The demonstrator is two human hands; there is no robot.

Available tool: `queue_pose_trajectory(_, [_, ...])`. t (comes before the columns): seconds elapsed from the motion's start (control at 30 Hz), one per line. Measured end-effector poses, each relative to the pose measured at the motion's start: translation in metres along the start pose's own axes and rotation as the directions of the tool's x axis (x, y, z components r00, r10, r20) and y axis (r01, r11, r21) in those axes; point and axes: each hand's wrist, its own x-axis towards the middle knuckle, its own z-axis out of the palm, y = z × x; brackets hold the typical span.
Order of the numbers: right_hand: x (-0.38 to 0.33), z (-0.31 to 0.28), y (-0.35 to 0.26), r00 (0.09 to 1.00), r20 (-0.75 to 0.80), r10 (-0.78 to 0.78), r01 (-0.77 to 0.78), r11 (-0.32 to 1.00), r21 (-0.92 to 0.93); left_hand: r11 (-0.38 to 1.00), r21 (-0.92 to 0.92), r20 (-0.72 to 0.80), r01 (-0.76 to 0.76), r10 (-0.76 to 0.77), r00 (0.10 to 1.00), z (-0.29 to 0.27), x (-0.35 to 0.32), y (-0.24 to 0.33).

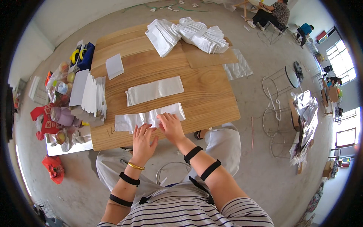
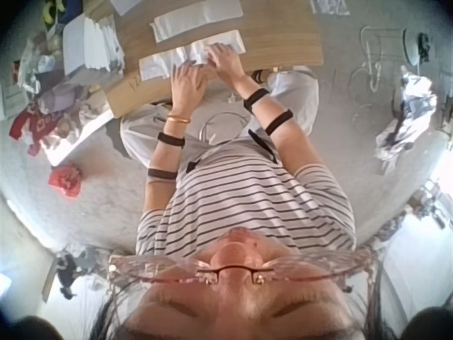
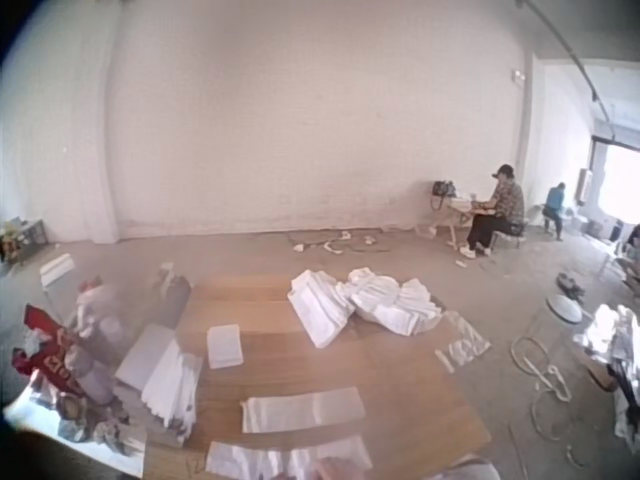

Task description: Manually folding rectangular white plastic or foam sheets on a assembly table.

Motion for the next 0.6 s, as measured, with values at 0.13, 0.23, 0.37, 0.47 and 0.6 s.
queue_pose_trajectory(0.13, [-0.003, -0.015, -0.011, 0.998, -0.055, -0.028, 0.03, 0.999, 0.033, 1.0, 0.021, 0.004, -0.009, 0.009, 1.0, 0.0, 0.003, 0.0])
queue_pose_trajectory(0.23, [-0.01, -0.037, -0.001, 0.991, -0.114, 0.075, -0.061, 0.99, 0.126, 1.0, -0.002, -0.049, 0.007, -0.007, 0.999, 0.005, 0.013, 0.007])
queue_pose_trajectory(0.37, [-0.013, -0.059, 0.024, 0.955, -0.234, 0.181, -0.176, 0.983, 0.044, 0.988, 0.039, 0.056, -0.149, 0.147, 0.988, 0.027, 0.034, 0.025])
queue_pose_trajectory(0.47, [-0.016, -0.058, 0.033, 0.985, -0.17, 0.032, -0.041, 0.998, -0.051, 0.956, 0.193, 0.171, -0.219, 0.187, 0.967, 0.045, 0.043, 0.027])
queue_pose_trajectory(0.6, [-0.022, -0.053, 0.045, 0.995, -0.069, 0.077, -0.089, 0.978, -0.191, 0.924, 0.329, 0.284, -0.194, 0.099, 0.954, 0.062, 0.044, 0.021])
